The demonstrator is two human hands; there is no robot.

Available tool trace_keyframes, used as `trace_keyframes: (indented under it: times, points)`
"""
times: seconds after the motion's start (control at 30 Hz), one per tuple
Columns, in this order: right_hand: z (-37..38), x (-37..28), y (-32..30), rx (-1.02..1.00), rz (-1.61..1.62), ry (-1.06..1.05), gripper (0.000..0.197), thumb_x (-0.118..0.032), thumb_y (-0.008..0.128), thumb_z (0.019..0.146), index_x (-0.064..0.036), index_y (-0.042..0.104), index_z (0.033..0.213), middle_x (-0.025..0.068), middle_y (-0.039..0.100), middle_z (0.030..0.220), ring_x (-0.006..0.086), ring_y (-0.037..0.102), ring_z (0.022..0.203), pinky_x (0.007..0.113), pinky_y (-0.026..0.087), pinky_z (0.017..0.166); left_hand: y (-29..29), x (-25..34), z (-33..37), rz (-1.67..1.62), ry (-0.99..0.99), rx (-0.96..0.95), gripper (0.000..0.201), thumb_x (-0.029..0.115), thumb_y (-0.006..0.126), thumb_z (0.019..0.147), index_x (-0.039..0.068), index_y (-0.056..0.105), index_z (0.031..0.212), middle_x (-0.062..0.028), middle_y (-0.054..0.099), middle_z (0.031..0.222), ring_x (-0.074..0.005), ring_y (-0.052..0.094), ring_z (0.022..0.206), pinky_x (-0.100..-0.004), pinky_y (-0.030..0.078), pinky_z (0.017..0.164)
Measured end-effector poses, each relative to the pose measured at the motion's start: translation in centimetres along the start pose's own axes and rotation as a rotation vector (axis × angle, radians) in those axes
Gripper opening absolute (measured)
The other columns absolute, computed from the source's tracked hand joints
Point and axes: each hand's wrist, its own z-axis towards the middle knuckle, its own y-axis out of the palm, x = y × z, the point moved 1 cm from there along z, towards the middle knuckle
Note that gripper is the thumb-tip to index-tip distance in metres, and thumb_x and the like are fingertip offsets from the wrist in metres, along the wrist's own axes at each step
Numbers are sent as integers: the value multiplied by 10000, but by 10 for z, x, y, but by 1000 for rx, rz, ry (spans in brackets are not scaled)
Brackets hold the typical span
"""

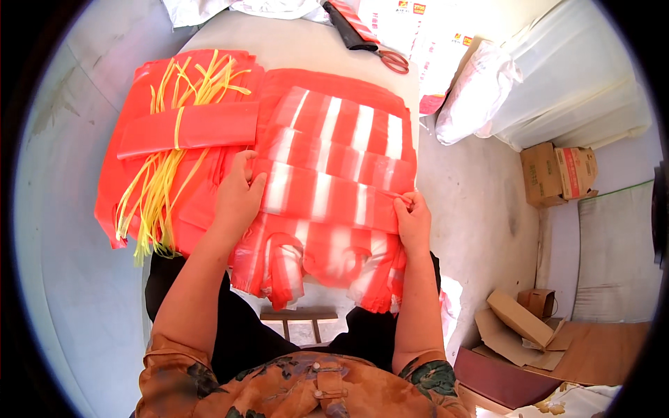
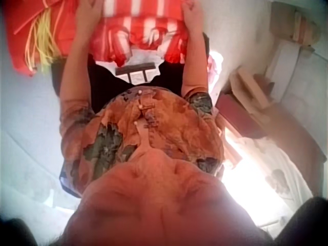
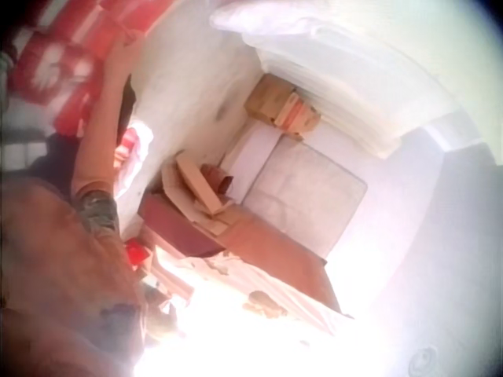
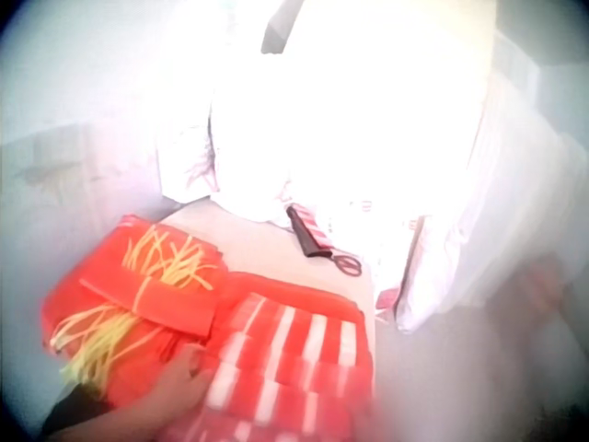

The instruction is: The person bundles plastic bags by folding and rolling stacks of plastic bags, tying each bundle with a plastic ribbon, and placing the tied bundles into a sack.

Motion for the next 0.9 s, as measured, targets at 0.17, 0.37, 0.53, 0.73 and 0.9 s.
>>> trace_keyframes:
  times: [0.17,0.37,0.53,0.73,0.9]
  points:
    - [-10,-26,1,28,-14,-18,219,-156,645,913,-16,595,1074,107,654,984,184,635,886,316,504,777,-1,4,1,29,-39,-2,416,188,626,916,92,482,1294,-139,588,749,-300,591,670,-428,443,623]
    - [-33,-68,9,-5,-752,-611,457,-101,695,811,-31,588,1250,144,548,1372,366,488,1271,438,411,1060,-2,7,-1,-52,-17,38,364,179,621,912,88,490,1239,-126,563,711,-286,575,654,-417,441,622]
    - [-41,-101,47,-361,-615,-744,549,-91,709,764,-38,573,1293,176,547,1356,361,504,1265,448,398,1089,-8,14,1,-94,-147,-53,338,172,640,901,62,508,1192,-122,619,761,-226,613,707,-389,459,653]
    - [-37,-105,62,-386,-660,-717,554,-46,680,746,-37,566,1288,180,553,1344,365,502,1261,446,430,1053,-12,-3,6,-325,-207,-86,296,191,642,928,65,532,1172,-89,657,848,-141,606,811,-293,473,734]
    - [-38,-97,65,-369,-704,-737,569,-22,657,731,-44,569,1292,175,565,1344,361,516,1257,438,437,1043,-23,-9,2,-424,-231,-164,311,193,627,938,64,551,1211,-130,651,992,-170,613,884,-308,478,777]
